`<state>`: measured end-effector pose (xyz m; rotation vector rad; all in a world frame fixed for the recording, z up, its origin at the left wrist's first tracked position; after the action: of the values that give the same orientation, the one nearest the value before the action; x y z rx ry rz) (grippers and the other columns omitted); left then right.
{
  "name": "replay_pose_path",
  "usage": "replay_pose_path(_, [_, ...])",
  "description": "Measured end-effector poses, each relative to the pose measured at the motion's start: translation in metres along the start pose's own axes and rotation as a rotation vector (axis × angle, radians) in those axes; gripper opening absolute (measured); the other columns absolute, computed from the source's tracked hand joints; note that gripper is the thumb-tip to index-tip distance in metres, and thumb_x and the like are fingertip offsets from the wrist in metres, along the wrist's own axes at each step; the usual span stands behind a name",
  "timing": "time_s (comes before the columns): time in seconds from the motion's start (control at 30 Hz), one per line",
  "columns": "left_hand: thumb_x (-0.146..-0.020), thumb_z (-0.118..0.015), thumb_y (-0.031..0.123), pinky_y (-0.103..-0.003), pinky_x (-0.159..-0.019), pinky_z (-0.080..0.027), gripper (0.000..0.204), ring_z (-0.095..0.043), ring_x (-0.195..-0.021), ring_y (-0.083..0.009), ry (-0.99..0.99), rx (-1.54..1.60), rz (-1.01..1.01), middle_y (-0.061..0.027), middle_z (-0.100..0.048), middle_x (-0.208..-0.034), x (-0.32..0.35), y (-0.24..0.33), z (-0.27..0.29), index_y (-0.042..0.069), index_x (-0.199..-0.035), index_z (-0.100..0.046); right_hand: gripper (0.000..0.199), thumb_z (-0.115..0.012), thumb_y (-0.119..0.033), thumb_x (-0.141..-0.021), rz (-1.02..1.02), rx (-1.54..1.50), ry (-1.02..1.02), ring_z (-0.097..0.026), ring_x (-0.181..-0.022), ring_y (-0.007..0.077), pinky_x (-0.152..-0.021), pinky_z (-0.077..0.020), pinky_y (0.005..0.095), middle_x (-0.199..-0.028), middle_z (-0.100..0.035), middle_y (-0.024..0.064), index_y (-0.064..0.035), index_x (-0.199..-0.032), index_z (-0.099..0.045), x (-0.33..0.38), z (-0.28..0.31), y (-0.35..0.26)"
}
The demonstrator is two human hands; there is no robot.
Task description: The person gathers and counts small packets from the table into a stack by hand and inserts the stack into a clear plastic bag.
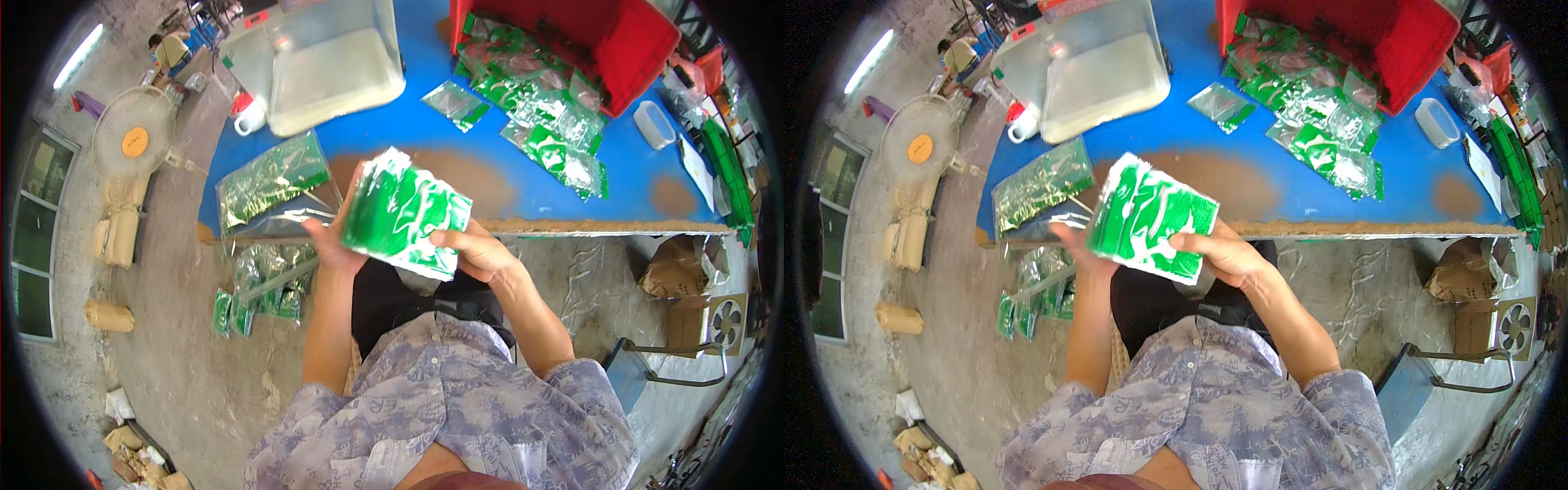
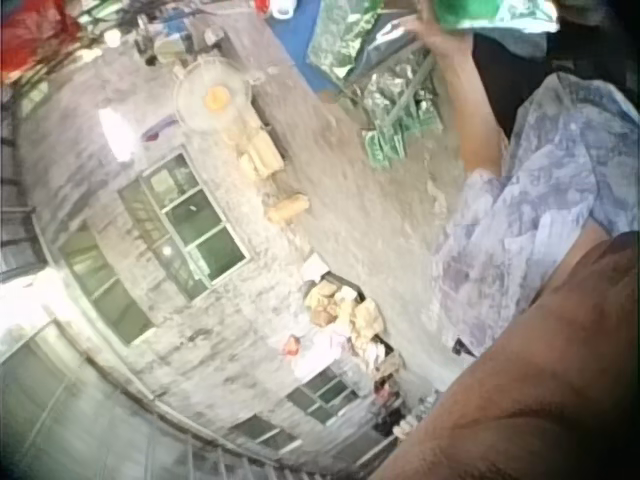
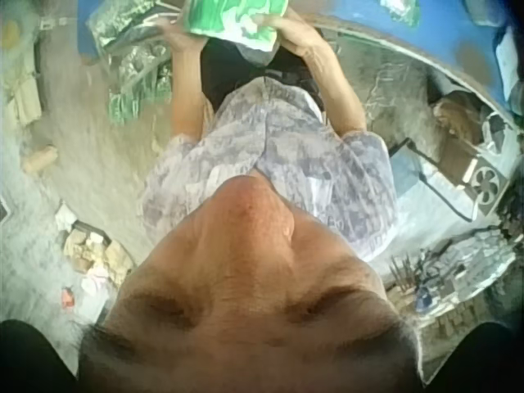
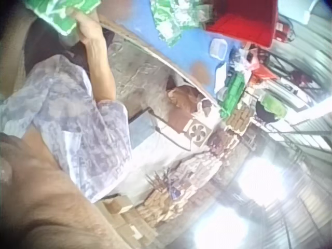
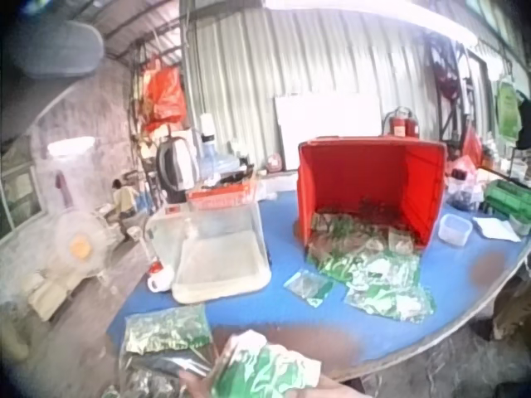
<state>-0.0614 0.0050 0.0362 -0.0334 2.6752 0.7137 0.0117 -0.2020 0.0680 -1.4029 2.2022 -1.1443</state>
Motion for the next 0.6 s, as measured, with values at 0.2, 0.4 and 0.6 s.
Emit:
replay_pose_path(0.2, [-0.089, -0.074, 0.008, -0.031, -0.097, -0.047, 0.043, -0.061, -0.109, -0.0132, 0.635, -0.466, -0.040, -0.0026, -0.066, -0.118, 0.019, -0.020, -0.011, 0.003, -0.129, -0.058, 0.102, -0.086, -0.023, -0.072, 0.337, 1.012, 0.225, -0.055, -0.121, 0.0322, -0.104, -0.0458, 0.0406, -0.130, -0.049, 0.0238, -0.0008, -0.146, -0.020, -0.013, 0.009, 0.015])
replay_pose_path(0.4, [-0.091, -0.073, 0.008, -0.031, -0.097, -0.048, 0.039, -0.060, -0.112, -0.0147, 0.638, -0.472, -0.075, -0.0061, -0.065, -0.121, 0.041, -0.028, 0.003, 0.003, -0.127, -0.059, 0.111, -0.092, -0.020, -0.066, 0.389, 0.884, 0.176, -0.056, -0.120, 0.0324, -0.103, -0.0465, 0.0431, -0.135, -0.049, 0.0214, -0.0024, -0.150, -0.022, -0.006, 0.001, 0.003])
replay_pose_path(0.6, [-0.078, -0.071, -0.001, -0.047, -0.116, -0.032, 0.071, -0.040, -0.141, -0.0354, 0.600, -2.338, -0.208, -0.0186, -0.043, -0.149, 0.129, 0.080, 0.013, 0.008, -0.144, -0.045, 0.105, -0.093, -0.021, -0.066, 1.109, 1.272, 0.682, -0.059, -0.110, 0.0306, -0.098, -0.0487, 0.0410, -0.127, -0.054, 0.0182, -0.0009, -0.146, -0.029, -0.026, 0.049, -0.020])
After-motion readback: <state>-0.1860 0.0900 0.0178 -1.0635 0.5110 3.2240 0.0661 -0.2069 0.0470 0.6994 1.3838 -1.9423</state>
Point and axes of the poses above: each hand's wrist, its own x-axis away from the middle knuckle, its own z-axis out of the back of the hand, y = z × x, the point moved 1 cm from there along -x, towards the middle knuckle
